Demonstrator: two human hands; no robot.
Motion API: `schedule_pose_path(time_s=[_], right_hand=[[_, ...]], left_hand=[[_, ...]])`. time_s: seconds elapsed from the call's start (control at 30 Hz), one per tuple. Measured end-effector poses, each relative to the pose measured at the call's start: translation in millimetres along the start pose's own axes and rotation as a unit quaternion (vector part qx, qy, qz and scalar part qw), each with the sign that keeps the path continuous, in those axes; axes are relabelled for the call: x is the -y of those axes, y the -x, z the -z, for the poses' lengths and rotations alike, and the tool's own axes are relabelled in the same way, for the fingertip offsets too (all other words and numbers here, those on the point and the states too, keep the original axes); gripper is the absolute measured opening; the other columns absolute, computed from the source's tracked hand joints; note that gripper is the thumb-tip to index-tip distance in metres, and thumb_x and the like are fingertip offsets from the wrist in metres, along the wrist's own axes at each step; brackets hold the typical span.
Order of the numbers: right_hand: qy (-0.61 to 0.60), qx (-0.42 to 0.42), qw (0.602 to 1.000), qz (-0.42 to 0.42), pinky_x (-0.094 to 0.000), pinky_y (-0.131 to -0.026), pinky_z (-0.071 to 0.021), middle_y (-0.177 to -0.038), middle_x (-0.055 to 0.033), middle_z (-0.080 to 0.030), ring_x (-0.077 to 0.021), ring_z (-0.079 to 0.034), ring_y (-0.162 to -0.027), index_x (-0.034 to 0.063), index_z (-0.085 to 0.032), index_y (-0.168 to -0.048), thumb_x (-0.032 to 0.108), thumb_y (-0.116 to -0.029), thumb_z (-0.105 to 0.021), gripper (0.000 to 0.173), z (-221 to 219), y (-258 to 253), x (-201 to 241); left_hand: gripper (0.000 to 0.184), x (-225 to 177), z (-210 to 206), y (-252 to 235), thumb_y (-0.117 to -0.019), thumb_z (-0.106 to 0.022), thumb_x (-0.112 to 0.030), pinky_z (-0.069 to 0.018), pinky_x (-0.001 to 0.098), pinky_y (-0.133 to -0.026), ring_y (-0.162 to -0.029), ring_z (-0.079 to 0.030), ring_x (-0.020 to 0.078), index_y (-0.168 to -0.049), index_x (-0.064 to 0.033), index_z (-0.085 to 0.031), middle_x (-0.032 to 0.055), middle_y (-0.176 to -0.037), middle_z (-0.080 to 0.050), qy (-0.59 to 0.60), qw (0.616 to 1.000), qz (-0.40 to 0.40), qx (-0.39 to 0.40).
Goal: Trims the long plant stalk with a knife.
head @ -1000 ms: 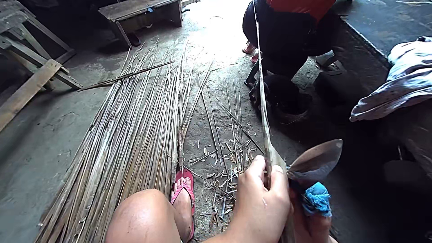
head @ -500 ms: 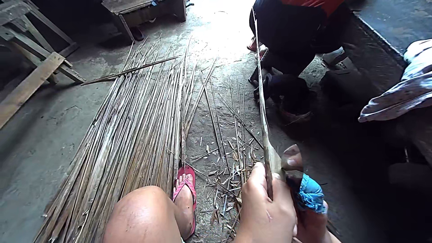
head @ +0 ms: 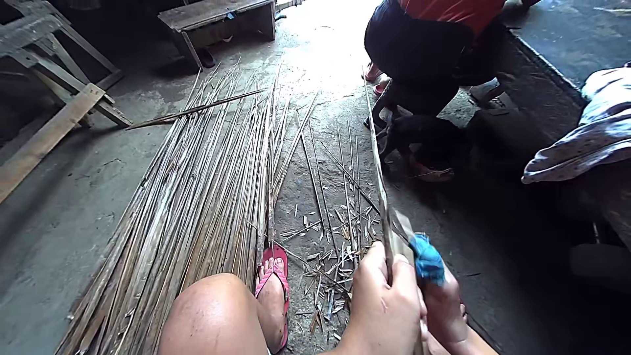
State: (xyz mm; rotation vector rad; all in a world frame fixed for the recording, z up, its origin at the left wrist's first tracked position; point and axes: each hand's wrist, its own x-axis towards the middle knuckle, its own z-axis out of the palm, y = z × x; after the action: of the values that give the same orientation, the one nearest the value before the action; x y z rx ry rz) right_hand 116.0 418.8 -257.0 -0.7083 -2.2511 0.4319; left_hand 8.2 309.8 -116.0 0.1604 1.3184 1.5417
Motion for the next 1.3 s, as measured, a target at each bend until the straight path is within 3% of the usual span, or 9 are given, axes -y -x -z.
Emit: schedule_pose_path(time_s=[0.1, 0.4, 0.5, 0.63, 0.83, 1.03, 1.13, 1.23, 1.3], right_hand=[[0.036, -0.009, 0.996, -0.083, -0.043, -0.082, -0.0575, -0.099, -0.0339, -0.069, -0.0375, -0.072, -0.088, -0.0218, -0.061, -0.113, 0.005, -0.0933, -0.057, 0.034, 1.5, -14.9, -9.8], [-0.182, -0.004, 0.968, -0.174, -0.0039, -0.077, -0.0458, -0.089, 0.001, -0.067, 0.0156, -0.057, -0.081, -0.0087, -0.068, -0.103, 0.029, -0.0985, -0.058, 0.04, 22.5, -33.3, 33.7], [-0.353, 0.033, 0.895, -0.272, -0.0096, -0.061, -0.0501, -0.076, 0.0168, -0.063, 0.0093, -0.058, -0.063, 0.0051, -0.066, -0.103, 0.018, -0.0995, -0.049, 0.021, 35.9, -40.8, 45.7], [-0.497, 0.106, 0.779, -0.366, -0.0147, -0.06, -0.0517, -0.077, 0.0101, -0.07, 0.0019, -0.062, -0.064, 0.0147, -0.069, -0.095, 0.022, -0.1043, -0.029, 0.041, 56.8, -53.7, 50.6], [-0.657, 0.225, 0.642, -0.324, -0.022, -0.057, -0.0593, -0.082, 0.0021, -0.07, -0.0061, -0.066, -0.062, 0.0112, -0.068, -0.111, 0.028, -0.0959, -0.07, 0.022, 76.7, -59.1, 47.2], [-0.728, 0.292, 0.537, -0.311, -0.0136, -0.048, -0.0515, -0.083, 0.0025, -0.069, -0.001, -0.061, -0.054, 0.0105, -0.049, -0.128, 0.017, -0.1012, -0.059, 0.029, 96.9, -56.5, 52.0], [-0.716, 0.345, 0.531, -0.294, -0.0127, -0.048, -0.0504, -0.078, 0.0076, -0.067, 0.0013, -0.06, -0.054, 0.0153, -0.044, -0.134, 0.017, -0.0984, -0.058, 0.038, 99.1, -46.4, 48.9], [-0.697, 0.373, 0.546, -0.277, -0.0125, -0.048, -0.049, -0.076, 0.0087, -0.069, 0.0025, -0.061, -0.055, 0.0195, -0.057, -0.108, 0.019, -0.0968, -0.063, 0.013, 96.8, -34.8, 51.7], [-0.689, 0.378, 0.558, -0.268, -0.0125, -0.049, -0.0485, -0.076, 0.0101, -0.068, 0.0032, -0.06, -0.055, 0.0192, -0.056, -0.107, 0.016, -0.0973, -0.062, 0.012, 97.2, -30.4, 54.4]], left_hand=[[0.015, -0.6, 0.0, -0.1, -0.107, -0.034, -0.004, -0.0436, 0.0146, -0.046, -0.046, -0.047, -0.0003, -0.102, -0.0052, -0.048, -0.0058, -0.061, -0.047, -0.003, 1.0, 0.011, 0.021], [0.025, -8.7, 7.9, -14.5, -0.1115, -0.031, -0.008, -0.0361, 0.0121, -0.044, -0.044, -0.042, -0.0021, -0.104, -0.0007, -0.054, -0.0061, -0.057, -0.045, -0.024, 0.999, 0.037, 0.032], [0.032, -11.6, 8.8, -18.3, -0.1128, -0.027, -0.011, -0.0374, 0.0122, -0.043, -0.044, -0.043, -0.0017, -0.107, 0.0011, -0.055, -0.0059, -0.057, -0.046, -0.043, 0.998, 0.048, 0.025], [0.036, -16.1, 10.8, -26.6, -0.113, -0.023, -0.013, -0.0367, 0.0121, -0.043, -0.044, -0.042, -0.0017, -0.108, 0.0005, -0.056, -0.0066, -0.059, -0.045, -0.031, 0.998, 0.051, 0.024], [0.034, -36.6, 18.6, -37.0, -0.1105, -0.025, -0.01, -0.0369, 0.0129, -0.046, -0.049, -0.043, -0.0004, -0.112, -0.0037, -0.059, -0.0067, -0.064, -0.047, -0.013, 0.999, 0.019, 0.029], [0.032, -20.9, 21.8, -1.4, -0.1092, -0.023, -0.011, -0.0416, 0.0121, -0.042, -0.045, -0.048, -0.0022, -0.137, -0.0121, -0.037, -0.0056, -0.065, -0.054, -0.072, 0.983, 0.015, 0.169], [0.026, -12.1, 29.2, 9.2, -0.1033, -0.023, -0.008, -0.0306, 0.0083, -0.039, -0.042, -0.039, -0.0071, -0.112, -0.0136, -0.047, -0.0093, -0.058, -0.051, -0.042, 0.986, 0.047, 0.156], [0.032, -8.7, 34.9, 18.9, -0.1019, -0.025, -0.009, -0.0325, 0.0092, -0.041, -0.044, -0.043, -0.007, -0.09, -0.0151, -0.055, -0.0113, -0.056, -0.053, -0.039, 0.98, 0.078, 0.178], [0.031, -6.5, 36.8, 24.7, -0.1037, -0.028, -0.008, -0.0366, 0.0093, -0.045, -0.048, -0.046, -0.0062, -0.088, -0.0149, -0.054, -0.011, -0.06, -0.054, -0.036, 0.976, 0.082, 0.198]])
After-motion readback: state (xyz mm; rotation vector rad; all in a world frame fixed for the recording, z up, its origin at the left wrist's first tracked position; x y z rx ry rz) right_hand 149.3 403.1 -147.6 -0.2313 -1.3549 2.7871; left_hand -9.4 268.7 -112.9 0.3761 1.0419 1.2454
